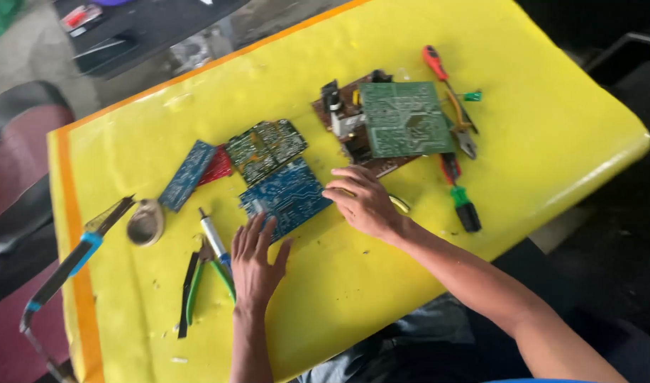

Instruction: The person arranges several circuit boards on a yellow table and uses a soldering iron to work on a blue board. They hold the board steady with one hand while applying the soldering iron with the other, occasionally using a screwdriver to assist with the components.

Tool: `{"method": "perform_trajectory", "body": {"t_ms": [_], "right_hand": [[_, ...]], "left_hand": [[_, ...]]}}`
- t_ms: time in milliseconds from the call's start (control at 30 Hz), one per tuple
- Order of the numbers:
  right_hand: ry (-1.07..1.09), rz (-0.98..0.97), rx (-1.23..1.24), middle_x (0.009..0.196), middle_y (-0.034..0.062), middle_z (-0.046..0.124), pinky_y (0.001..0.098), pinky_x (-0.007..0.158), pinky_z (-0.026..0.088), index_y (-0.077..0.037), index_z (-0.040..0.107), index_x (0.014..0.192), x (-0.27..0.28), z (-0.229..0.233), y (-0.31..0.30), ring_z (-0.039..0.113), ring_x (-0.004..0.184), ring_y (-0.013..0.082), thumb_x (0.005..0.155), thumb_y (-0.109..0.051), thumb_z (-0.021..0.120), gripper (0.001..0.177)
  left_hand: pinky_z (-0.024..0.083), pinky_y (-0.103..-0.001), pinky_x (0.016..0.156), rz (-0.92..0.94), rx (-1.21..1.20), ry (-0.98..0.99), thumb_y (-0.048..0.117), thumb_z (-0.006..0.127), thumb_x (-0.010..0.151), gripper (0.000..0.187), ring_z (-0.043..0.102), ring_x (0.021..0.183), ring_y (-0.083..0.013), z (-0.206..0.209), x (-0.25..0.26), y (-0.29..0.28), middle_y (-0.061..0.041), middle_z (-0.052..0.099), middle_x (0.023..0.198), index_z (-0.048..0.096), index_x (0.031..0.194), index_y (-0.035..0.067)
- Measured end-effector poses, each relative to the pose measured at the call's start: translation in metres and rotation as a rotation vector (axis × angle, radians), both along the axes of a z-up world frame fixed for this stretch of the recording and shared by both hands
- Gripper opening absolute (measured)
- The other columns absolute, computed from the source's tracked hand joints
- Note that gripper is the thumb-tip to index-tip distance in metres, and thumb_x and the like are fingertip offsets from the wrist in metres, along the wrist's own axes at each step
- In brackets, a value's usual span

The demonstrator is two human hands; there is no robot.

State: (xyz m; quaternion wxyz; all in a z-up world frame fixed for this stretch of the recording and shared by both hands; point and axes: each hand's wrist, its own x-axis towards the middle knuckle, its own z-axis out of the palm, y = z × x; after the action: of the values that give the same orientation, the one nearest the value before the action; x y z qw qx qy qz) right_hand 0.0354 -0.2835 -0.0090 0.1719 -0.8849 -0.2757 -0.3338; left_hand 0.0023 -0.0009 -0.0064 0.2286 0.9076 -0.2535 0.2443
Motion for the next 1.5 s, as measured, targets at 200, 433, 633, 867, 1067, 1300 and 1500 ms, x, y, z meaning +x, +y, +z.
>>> {"method": "perform_trajectory", "body": {"t_ms": [200, 433, 633, 867, 1067, 1300, 1500], "right_hand": [[-0.046, -0.033, 0.455, 0.106, 0.0014, 0.079, 0.0395, 0.093, 0.058, -0.015, 0.079, 0.114, -0.017, 0.009, -0.076, 0.074, 0.102, 0.0226, 0.09, 0.0, 0.068, 0.03], [0.354, -0.668, 0.398, 0.116, 0.0146, 0.074, 0.0415, 0.083, 0.061, -0.007, 0.071, 0.124, -0.001, 0.011, -0.211, 0.073, 0.096, 0.0258, 0.096, -0.007, 0.07, 0.028], [0.494, -0.841, 0.292, 0.119, 0.0119, 0.076, 0.0357, 0.071, 0.061, -0.008, 0.073, 0.125, 0.039, -0.014, -0.267, 0.075, 0.086, 0.0236, 0.102, -0.011, 0.068, 0.023], [0.798, -0.916, 0.063, 0.097, -0.0022, 0.08, 0.0409, 0.06, 0.058, -0.018, 0.083, 0.103, 0.085, 0.012, -0.284, 0.072, 0.074, 0.0206, 0.1, -0.016, 0.072, 0.011], [1.1, -0.951, -0.198, 0.122, -0.0005, 0.077, 0.0427, 0.086, 0.058, -0.02, 0.077, 0.124, 0.105, 0.044, -0.277, 0.073, 0.098, 0.0256, 0.09, -0.009, 0.079, 0.035], [1.236, -0.865, -0.005, 0.094, 0.0141, 0.081, 0.0386, 0.087, 0.061, -0.007, 0.076, 0.119, 0.092, 0.089, -0.261, 0.074, 0.072, 0.0205, 0.097, -0.012, 0.074, 0.023], [1.196, -0.704, 0.559, 0.112, 0.0183, 0.073, 0.0335, 0.086, 0.061, 0.003, 0.07, 0.122, 0.07, 0.107, -0.279, 0.069, 0.086, 0.0226, 0.095, 0.005, 0.071, 0.027]], "left_hand": [[0.045, -0.05, 0.113, 0.098, 0.02, 0.095, 0.043, 0.076, 0.091, 0.05, 0.059, 0.136, -0.0333, -0.015, -0.002, 0.001, -0.017, 0.067, 0.139, 0.071, 0.129, 0.011], [0.046, -0.05, 0.113, 0.084, 0.045, 0.023, 0.042, 0.07, 0.096, 0.051, 0.056, 0.14, -0.0325, -0.024, 0.0, 0.001, -0.018, 0.064, 0.145, 0.068, 0.133, 0.007], [0.043, -0.053, 0.116, 0.134, 0.031, -0.077, 0.041, 0.07, 0.097, 0.043, 0.061, 0.134, -0.0308, -0.016, 0.002, -0.002, -0.015, 0.069, 0.137, 0.071, 0.125, 0.009], [0.034, -0.057, 0.118, 0.34, 0.008, -0.086, 0.045, 0.064, 0.101, 0.041, 0.062, 0.134, -0.0308, -0.024, 0.005, 0.011, -0.013, 0.073, 0.131, 0.072, 0.119, 0.01], [0.045, -0.051, 0.112, 0.313, 0.01, -0.101, 0.036, 0.069, 0.1, 0.032, 0.067, 0.125, -0.03, -0.028, 0.006, 0.012, -0.012, 0.075, 0.126, 0.073, 0.115, 0.009], [0.044, -0.048, 0.113, 0.311, 0.011, -0.166, 0.028, 0.072, 0.099, 0.021, 0.067, 0.124, -0.0287, -0.018, 0.001, 0.009, -0.009, 0.076, 0.12, 0.076, 0.107, 0.01], [0.04, -0.053, 0.114, 0.409, 0.063, -0.087, 0.043, 0.065, 0.101, 0.037, 0.065, 0.129, -0.0291, -0.035, 0.007, 0.02, -0.011, 0.075, 0.127, 0.073, 0.118, 0.011]]}}
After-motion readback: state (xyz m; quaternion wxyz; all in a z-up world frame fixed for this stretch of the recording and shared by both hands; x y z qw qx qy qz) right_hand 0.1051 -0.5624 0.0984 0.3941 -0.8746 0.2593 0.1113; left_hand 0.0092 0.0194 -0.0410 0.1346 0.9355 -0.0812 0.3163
